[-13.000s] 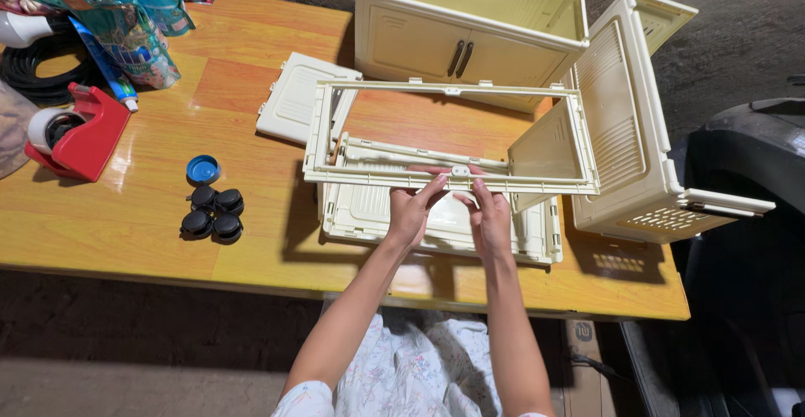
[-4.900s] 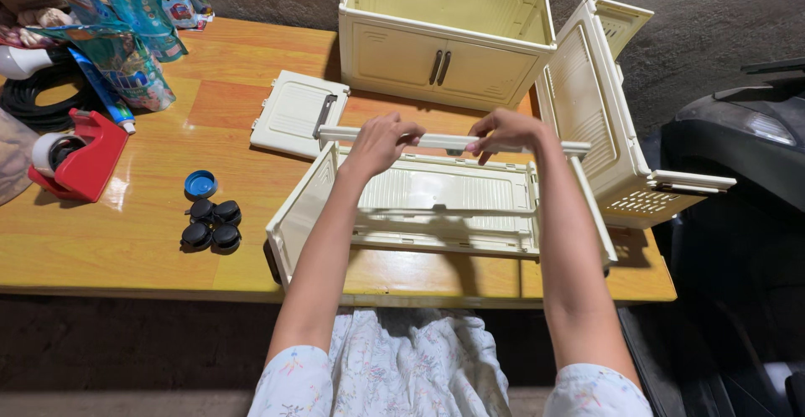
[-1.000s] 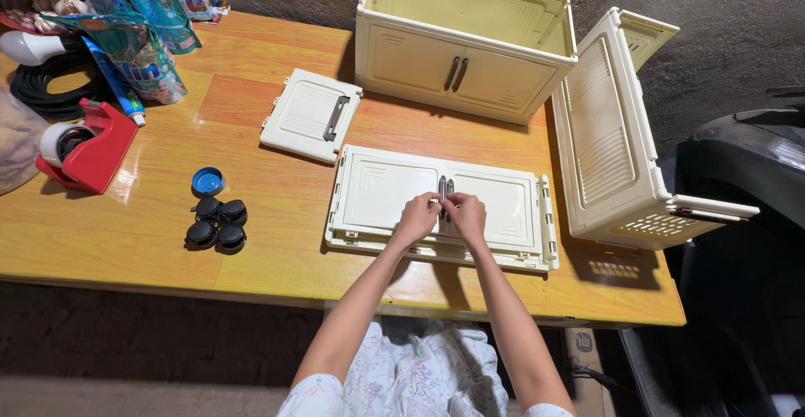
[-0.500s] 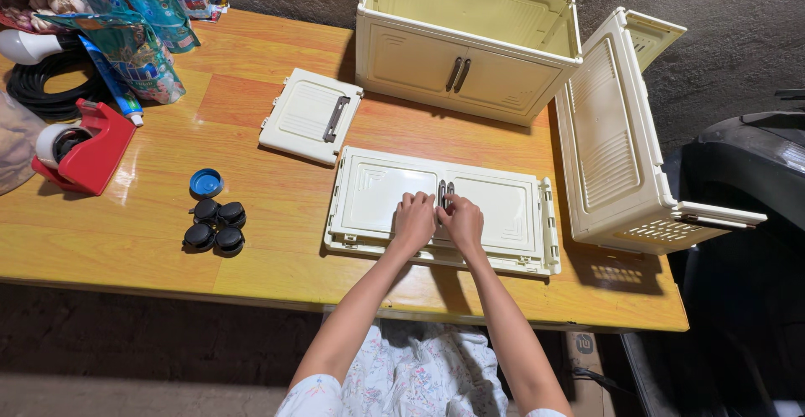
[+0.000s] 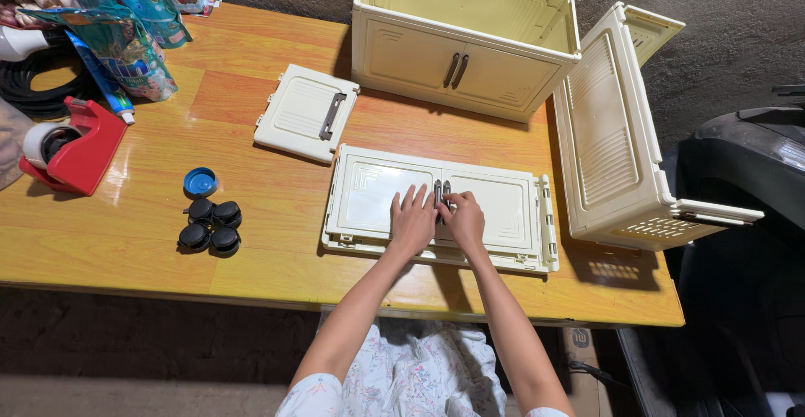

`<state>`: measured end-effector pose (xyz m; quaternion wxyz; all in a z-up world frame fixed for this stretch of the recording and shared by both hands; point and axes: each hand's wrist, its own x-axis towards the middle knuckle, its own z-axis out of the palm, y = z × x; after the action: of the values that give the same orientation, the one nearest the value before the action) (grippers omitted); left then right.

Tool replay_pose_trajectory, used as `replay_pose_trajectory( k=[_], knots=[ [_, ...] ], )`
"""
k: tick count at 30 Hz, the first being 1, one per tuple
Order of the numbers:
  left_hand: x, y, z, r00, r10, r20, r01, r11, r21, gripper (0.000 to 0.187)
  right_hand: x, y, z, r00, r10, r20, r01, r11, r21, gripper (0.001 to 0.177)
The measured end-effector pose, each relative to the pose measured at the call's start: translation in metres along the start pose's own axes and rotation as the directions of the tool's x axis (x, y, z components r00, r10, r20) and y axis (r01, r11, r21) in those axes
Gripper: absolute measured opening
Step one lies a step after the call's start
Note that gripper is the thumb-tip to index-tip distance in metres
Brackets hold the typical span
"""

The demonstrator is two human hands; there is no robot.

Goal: The person assembles a beige plastic storage crate on a wooden table. They connect side panels to the base, attach the lid, and secure the latches. The person then stacks the assembled crate with other similar crates.

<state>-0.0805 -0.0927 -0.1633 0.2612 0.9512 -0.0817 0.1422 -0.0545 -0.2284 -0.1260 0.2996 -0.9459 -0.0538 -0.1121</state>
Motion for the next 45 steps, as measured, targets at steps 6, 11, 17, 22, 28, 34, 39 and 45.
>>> replay_pose_trajectory(
  k=[6,11,17,22,28,34,39,45],
  knots=[
    [0.005,-0.009,-0.009,0.998,0.004,0.066,-0.001,0.998,-0.056,0.045,0.015,-0.012,-0.012,0.993,0.054,0.107,-0.027,0.971,-0.236,0.025],
    [0.028,-0.048,-0.041,0.994,-0.091,-0.058,0.078,0.977,-0.196,0.035,0.050,-0.054,0.004,0.993,-0.029,0.112,0.045,0.989,-0.143,0.025],
    [0.063,-0.136,-0.101,0.886,-0.411,-0.216,0.369,0.905,-0.210,0.033,0.119,-0.101,0.088,0.970,-0.133,0.204,0.073,0.958,0.278,0.037],
    [0.076,-0.205,-0.120,0.713,-0.682,-0.160,0.643,0.728,-0.238,0.049,0.178,-0.125,0.177,0.970,-0.041,0.240,-0.067,0.902,0.426,0.051],
    [0.090,-0.262,-0.081,0.464,-0.873,0.151,0.675,0.239,-0.698,0.090,0.216,-0.141,0.240,0.953,0.121,0.276,-0.217,0.912,0.349,0.065],
    [0.105,-0.276,-0.079,0.337,-0.892,0.300,0.611,-0.035,-0.791,0.092,0.222,-0.144,0.271,0.827,0.229,0.514,-0.540,0.582,0.608,0.034],
    [0.111,-0.260,-0.102,0.290,-0.914,0.283,0.601,-0.056,-0.797,0.088,0.235,-0.142,0.276,0.737,0.300,0.606,-0.671,0.431,0.603,0.039],
    [0.118,-0.252,-0.108,0.243,-0.964,0.110,0.474,0.020,-0.880,0.084,0.222,-0.175,0.250,0.810,0.215,0.545,-0.582,0.194,0.789,0.053]
  ],
)
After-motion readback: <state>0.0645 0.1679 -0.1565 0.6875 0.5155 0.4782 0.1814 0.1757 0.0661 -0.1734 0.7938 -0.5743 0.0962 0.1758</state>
